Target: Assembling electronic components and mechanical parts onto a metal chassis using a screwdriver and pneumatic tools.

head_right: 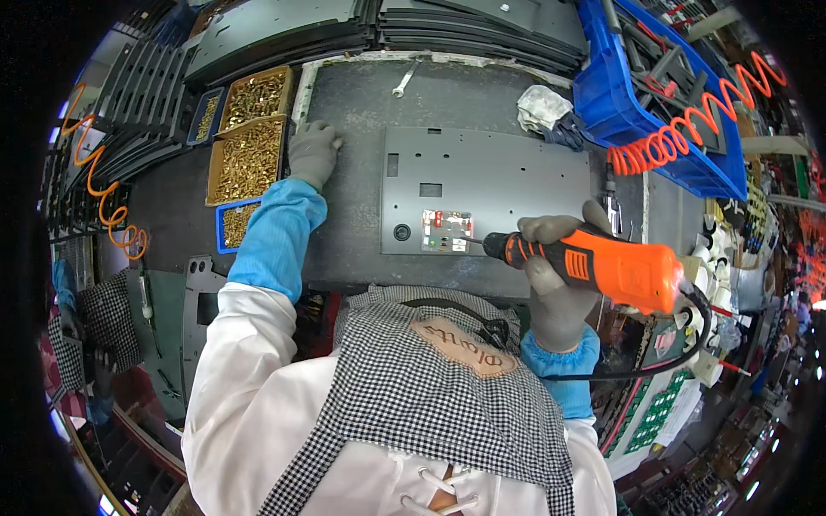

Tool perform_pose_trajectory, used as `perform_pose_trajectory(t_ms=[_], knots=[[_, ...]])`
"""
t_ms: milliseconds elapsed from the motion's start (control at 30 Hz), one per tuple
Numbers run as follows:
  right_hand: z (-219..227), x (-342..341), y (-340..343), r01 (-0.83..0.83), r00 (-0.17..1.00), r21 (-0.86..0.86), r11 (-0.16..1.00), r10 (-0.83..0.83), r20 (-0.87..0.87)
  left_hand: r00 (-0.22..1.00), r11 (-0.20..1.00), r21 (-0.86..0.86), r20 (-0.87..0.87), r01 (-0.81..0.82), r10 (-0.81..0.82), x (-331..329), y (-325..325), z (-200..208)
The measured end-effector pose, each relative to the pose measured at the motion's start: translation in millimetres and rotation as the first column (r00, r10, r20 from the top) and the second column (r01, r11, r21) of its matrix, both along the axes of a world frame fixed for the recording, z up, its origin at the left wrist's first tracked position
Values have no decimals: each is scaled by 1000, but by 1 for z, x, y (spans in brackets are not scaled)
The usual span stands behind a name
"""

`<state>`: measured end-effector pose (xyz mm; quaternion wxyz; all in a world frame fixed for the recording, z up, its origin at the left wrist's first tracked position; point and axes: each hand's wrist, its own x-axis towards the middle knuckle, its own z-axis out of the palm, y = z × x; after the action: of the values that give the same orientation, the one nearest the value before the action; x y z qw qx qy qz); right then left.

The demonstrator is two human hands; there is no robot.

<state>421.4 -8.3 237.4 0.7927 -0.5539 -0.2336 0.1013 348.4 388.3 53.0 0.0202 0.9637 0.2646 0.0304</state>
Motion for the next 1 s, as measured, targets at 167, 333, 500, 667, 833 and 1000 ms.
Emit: perform_pose_trajectory(t_ms=[167, 333, 500, 667, 833, 1000], knots=[[3, 5, 4, 33, 998, 53, 998, -35, 44, 870, 934, -254, 361, -253, 334, -1, -21, -6], [21, 14, 6, 139, 988, 223, 965, -151, 35, 866, 31, -981, 182, 190, 466, -4, -132, 92], [20, 11, 3, 43, 999, 267, 963, -50, 18, 939, -469, -876, -62, 111, 338, -22, -199, 90], [12, 4, -4, 44, 999, 199, 979, -44, -3, 920, -409, -912, -146, 18, 365, -25, -217, 83], [11, 1, -6, 45, 999, 209, 977, -40, -29, 902, -376, -927, -169, -7, 398, -23, -225, 88], [2, 8, -11, -184, 966, 77, 980, 166, 200, 890, -332, -941, -205, -65, 408, -16, -234, 92]])
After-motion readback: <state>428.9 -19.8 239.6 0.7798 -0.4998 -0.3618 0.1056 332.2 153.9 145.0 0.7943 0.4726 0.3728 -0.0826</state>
